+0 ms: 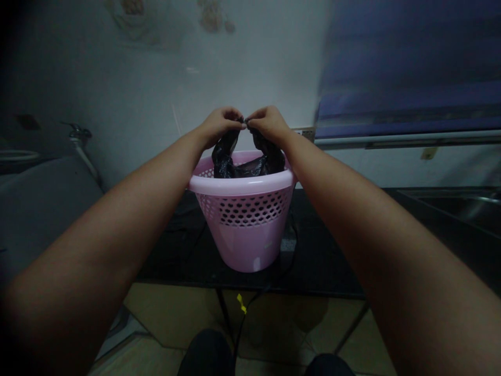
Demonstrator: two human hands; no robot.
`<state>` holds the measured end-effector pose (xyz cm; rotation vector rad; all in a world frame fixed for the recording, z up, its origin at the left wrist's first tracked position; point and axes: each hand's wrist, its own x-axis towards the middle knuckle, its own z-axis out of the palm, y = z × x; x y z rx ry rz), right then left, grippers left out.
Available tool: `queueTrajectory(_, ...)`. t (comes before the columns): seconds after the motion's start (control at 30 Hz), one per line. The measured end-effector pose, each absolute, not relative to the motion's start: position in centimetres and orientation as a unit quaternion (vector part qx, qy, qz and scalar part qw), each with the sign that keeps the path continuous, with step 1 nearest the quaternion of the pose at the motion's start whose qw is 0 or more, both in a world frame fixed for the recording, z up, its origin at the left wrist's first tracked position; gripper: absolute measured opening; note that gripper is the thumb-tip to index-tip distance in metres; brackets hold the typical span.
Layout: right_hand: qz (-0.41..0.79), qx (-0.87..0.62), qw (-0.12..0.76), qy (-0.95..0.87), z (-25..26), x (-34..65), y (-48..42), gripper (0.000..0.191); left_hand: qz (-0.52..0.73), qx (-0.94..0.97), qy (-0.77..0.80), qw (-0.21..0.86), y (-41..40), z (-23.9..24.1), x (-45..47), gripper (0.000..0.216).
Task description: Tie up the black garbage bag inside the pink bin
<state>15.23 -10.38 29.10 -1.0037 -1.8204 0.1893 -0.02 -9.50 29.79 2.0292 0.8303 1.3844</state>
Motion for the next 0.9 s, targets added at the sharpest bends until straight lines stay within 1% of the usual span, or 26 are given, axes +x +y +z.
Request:
queueTrajectory(0.13, 0.076, -0.411, 0.509, -0.752, 29.2, 15.12, -10.58, 0.014, 0.521, 0.75, 0.302, 0.275, -9.21, 29.69, -0.16, 0.025)
queueTrajectory(0.33, 0.09, -0.406, 0.515, -0.75, 29.26, 15.11, -10.5, 0.007, 0.525, 0.743, 0.307, 0.279, -9.06, 29.68, -0.23, 0.022)
queueTrajectory(0.5, 0.066, -0.403, 0.525, -0.747, 29.25, 15.15, -9.88, 0.012, 0.53, 0.737, 0.316, 0.276, -9.0, 29.8, -0.09, 0.021)
queueTrajectory(0.6, 0.08, -0.393, 0.531, -0.746, 29.27, 15.15, -10.02, 0.016, 0.533, 0.737, 0.317, 0.269, -9.06, 29.82, -0.09, 0.018)
queueTrajectory(0.73, 0.1, -0.388, 0.531, -0.747, 29.31, 15.19, -10.43, 0.013, 0.535, 0.739, 0.327, 0.246, -9.37, 29.86, -0.21, 0.014)
queueTrajectory(0.9, 0.098, -0.393, 0.543, -0.736, 29.31, 15.3, -10.21, 0.009, 0.53, 0.745, 0.335, 0.226, -9.42, 29.93, -0.34, 0.015)
